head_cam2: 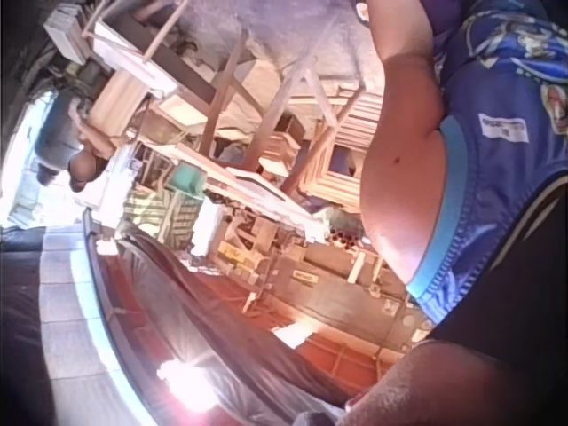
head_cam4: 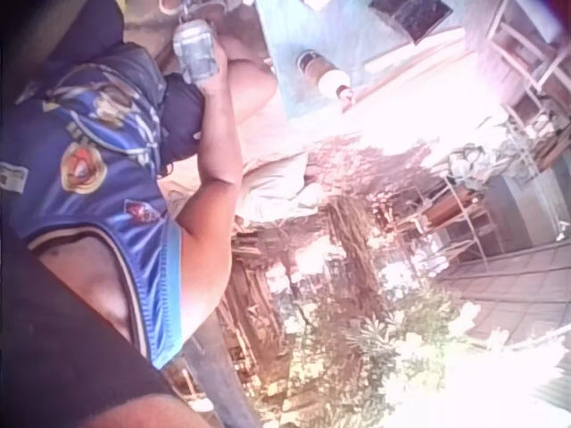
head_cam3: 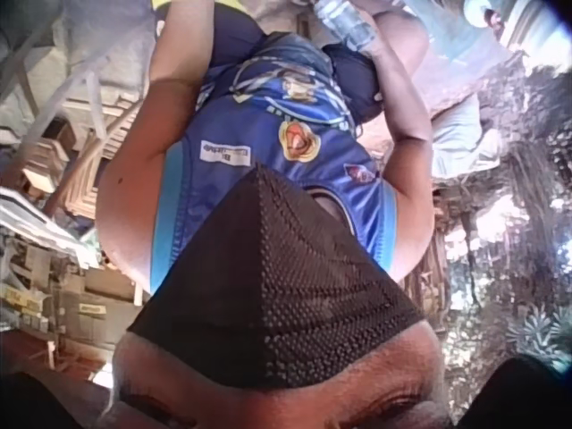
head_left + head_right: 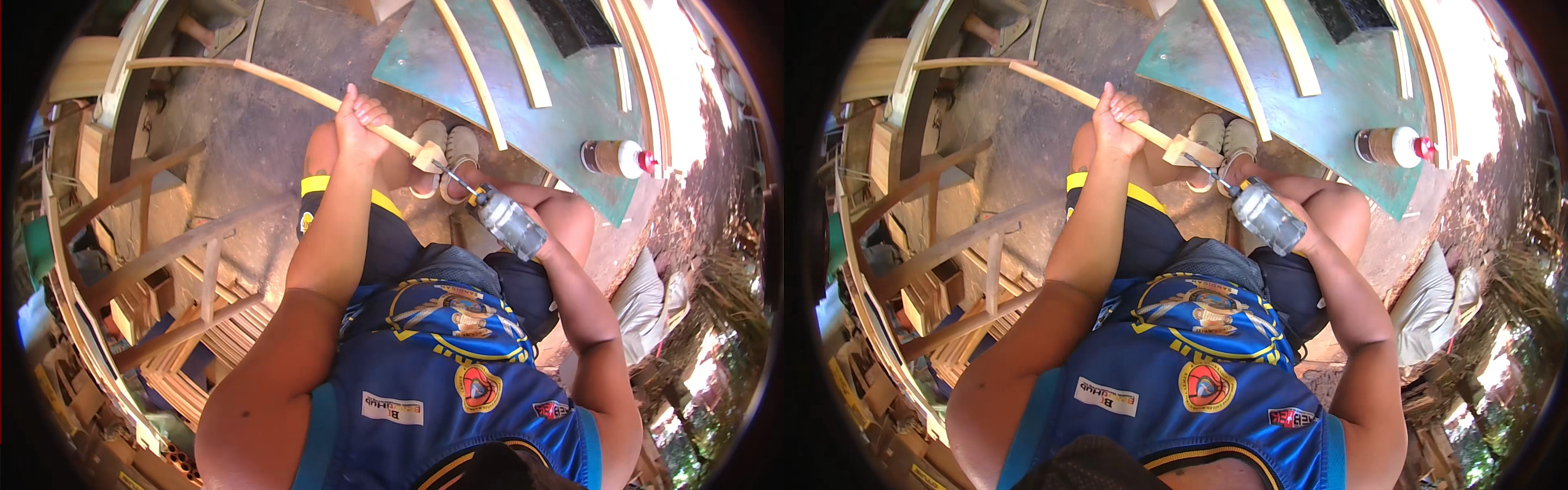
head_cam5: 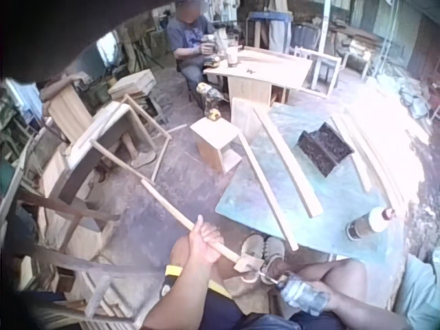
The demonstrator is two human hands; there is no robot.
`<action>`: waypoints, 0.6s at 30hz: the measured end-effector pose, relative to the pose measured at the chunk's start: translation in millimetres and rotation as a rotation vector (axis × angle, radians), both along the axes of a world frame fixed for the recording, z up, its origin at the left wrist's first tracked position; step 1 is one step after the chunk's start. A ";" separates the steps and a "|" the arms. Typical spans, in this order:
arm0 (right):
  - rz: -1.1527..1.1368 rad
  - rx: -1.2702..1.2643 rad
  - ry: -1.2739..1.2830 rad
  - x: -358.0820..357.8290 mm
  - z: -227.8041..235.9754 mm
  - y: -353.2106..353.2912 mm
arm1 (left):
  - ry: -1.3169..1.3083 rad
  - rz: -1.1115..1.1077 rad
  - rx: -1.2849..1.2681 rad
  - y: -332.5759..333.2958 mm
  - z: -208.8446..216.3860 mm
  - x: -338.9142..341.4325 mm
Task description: The recorder uses glue and an electric drill to assemble thin wood strips into a frame structure while seated in a workshop.
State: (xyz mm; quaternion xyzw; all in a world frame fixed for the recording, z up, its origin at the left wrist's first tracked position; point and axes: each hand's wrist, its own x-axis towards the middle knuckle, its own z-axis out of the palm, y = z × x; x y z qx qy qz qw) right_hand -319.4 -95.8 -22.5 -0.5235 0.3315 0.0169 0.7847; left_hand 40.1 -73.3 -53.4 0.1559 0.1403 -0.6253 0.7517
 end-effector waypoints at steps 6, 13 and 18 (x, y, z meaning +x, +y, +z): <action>-0.310 0.555 -0.117 2.7 -22.1 5.9 | -0.099 0.069 0.205 1.3 3.0 -5.7; -0.303 0.539 -0.268 -12.1 -36.7 -0.4 | -0.144 0.084 0.235 -2.9 8.2 -20.5; -0.143 0.437 -0.256 -23.1 -33.6 -6.0 | -0.161 0.091 0.209 -5.1 12.5 -28.5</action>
